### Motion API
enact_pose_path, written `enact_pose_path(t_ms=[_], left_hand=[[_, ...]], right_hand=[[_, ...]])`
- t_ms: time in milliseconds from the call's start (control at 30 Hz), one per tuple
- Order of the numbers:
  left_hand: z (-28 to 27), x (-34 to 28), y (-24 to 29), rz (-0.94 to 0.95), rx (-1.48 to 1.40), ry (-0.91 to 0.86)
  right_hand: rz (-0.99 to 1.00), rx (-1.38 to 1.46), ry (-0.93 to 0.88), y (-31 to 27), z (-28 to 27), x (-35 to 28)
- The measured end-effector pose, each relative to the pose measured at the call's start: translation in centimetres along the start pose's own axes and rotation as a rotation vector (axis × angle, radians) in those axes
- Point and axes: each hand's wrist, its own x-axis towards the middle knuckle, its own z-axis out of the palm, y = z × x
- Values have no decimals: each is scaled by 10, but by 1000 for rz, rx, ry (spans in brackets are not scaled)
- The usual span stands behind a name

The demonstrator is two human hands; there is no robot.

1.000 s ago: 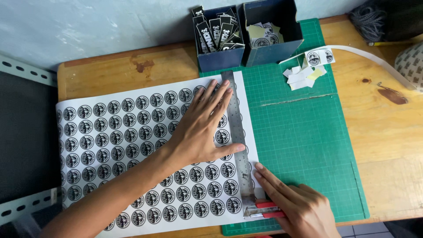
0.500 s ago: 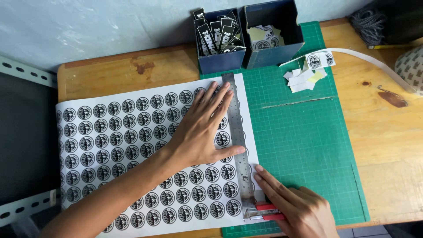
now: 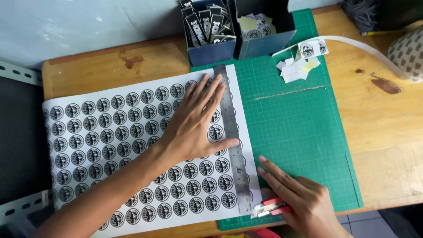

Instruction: The person uses a metal ruler and a red utility knife to cut a sheet of circular stickers on a green cutting mat. They align the ruler along the sticker rows and slice through the paper to separate the stickers.

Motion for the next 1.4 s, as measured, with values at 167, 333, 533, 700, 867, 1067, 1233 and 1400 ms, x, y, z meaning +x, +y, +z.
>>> enact_pose_path(t_ms=[167, 333, 533, 700, 867, 1067, 1233, 1400], left_hand=[[0, -2, 0, -8, 4, -29], [-4, 0, 0, 6, 3, -22], [-5, 1, 0, -3, -5, -23], [-9, 1, 1, 14, -6, -13], [-5, -1, 0, 6, -4, -27], [-6, 1, 1, -4, 5, -28], [-7, 1, 3, 4, -3, -11], [-4, 1, 3, -17, 14, -24]], right_hand=[[-82, -49, 88, -6, 0, -1], [-162, 17, 205, -8, -1, 0], [15, -108, 140, -5, 14, -14], [74, -120, 111, -8, 15, -13], [54, -118, 57, -5, 14, -18], [43, -110, 66, -5, 12, -16], [34, -108, 48, -4, 11, -16], [39, -106, 42, -4, 10, -15]])
